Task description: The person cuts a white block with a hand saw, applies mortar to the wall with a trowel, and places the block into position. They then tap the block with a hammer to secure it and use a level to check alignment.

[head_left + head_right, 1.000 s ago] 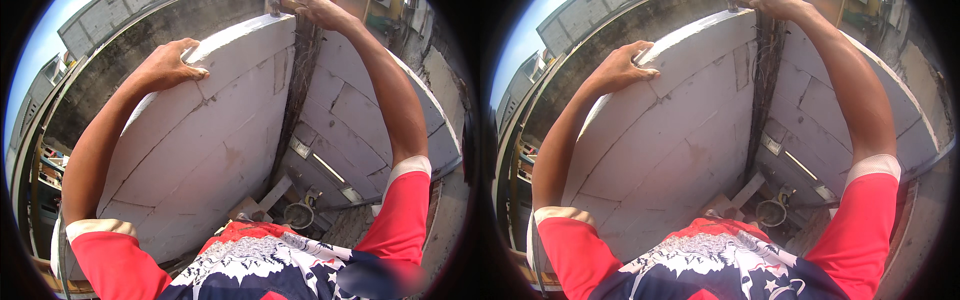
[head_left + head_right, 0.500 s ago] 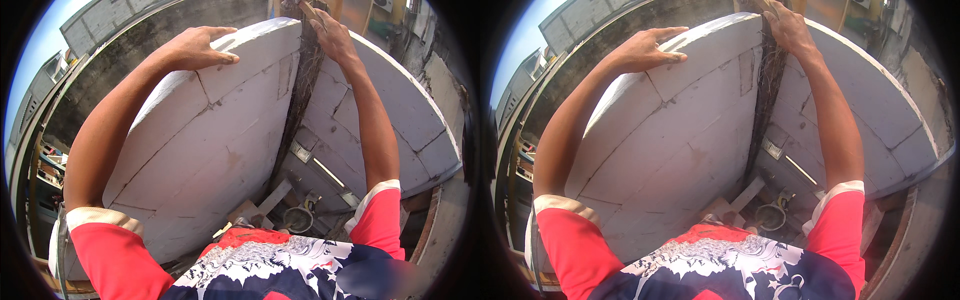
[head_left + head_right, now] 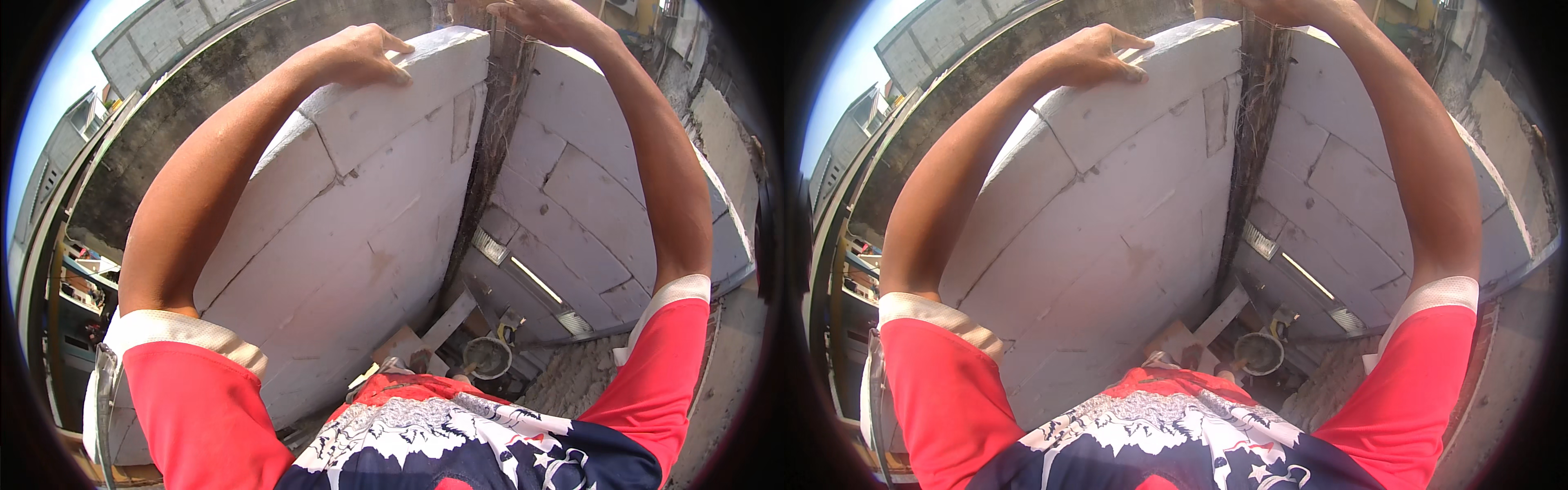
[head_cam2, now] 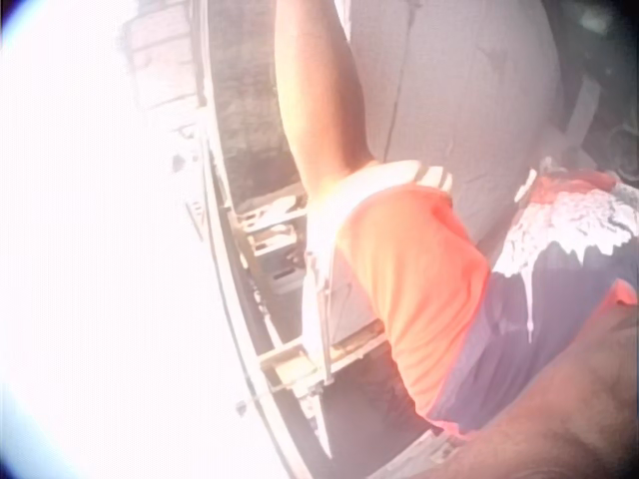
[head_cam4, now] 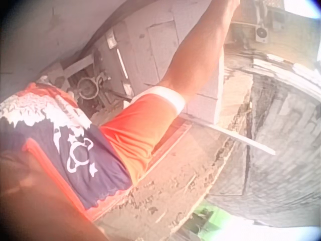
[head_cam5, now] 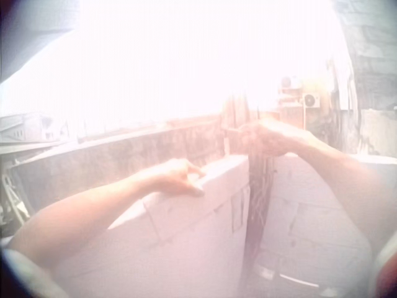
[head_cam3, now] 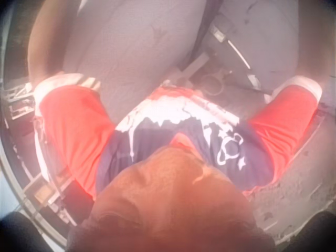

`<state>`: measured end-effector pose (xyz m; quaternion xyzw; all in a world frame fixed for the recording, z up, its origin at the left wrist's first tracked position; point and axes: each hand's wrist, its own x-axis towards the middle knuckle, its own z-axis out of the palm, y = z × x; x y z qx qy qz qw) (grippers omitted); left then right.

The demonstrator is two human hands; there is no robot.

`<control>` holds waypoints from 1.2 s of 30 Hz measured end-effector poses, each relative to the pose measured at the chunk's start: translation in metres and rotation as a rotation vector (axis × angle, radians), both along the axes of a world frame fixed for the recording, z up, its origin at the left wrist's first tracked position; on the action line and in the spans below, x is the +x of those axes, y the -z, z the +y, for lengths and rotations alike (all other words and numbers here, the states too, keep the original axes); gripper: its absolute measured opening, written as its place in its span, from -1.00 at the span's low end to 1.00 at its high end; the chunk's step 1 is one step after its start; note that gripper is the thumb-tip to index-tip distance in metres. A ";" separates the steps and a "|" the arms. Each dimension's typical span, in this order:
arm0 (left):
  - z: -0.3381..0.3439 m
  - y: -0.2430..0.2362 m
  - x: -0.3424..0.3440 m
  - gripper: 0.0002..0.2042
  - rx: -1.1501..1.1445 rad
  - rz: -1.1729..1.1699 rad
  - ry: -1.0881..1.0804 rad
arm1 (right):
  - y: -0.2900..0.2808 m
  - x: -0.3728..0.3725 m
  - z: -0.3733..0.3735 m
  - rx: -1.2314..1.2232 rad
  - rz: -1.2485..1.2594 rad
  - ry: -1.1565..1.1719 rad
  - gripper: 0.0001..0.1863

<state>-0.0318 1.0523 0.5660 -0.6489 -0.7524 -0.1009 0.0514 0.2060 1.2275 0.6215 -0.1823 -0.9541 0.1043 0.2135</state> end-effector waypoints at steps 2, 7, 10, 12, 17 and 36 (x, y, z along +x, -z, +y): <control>0.003 -0.001 0.001 -0.32 -0.002 0.014 0.001 | 0.006 0.006 0.002 0.240 -0.042 -0.004 -0.52; -0.011 -0.011 0.003 -0.23 -0.109 0.080 0.018 | 0.014 0.005 -0.030 0.349 -0.200 0.023 -0.48; -0.029 -0.003 0.008 -0.14 -0.034 0.106 -0.026 | 0.040 0.013 -0.039 -1.023 0.606 0.010 -0.48; -0.052 -0.003 -0.005 -0.10 0.001 0.051 -0.046 | 0.049 0.026 -0.056 -0.277 0.492 0.171 -0.49; -0.130 0.000 -0.024 -0.06 -0.133 -0.020 -0.103 | 0.055 0.043 -0.081 0.117 0.464 0.101 -0.53; -0.114 -0.004 0.023 -0.29 0.011 -0.062 -0.212 | 0.046 0.014 0.018 -0.259 0.112 -0.077 -0.56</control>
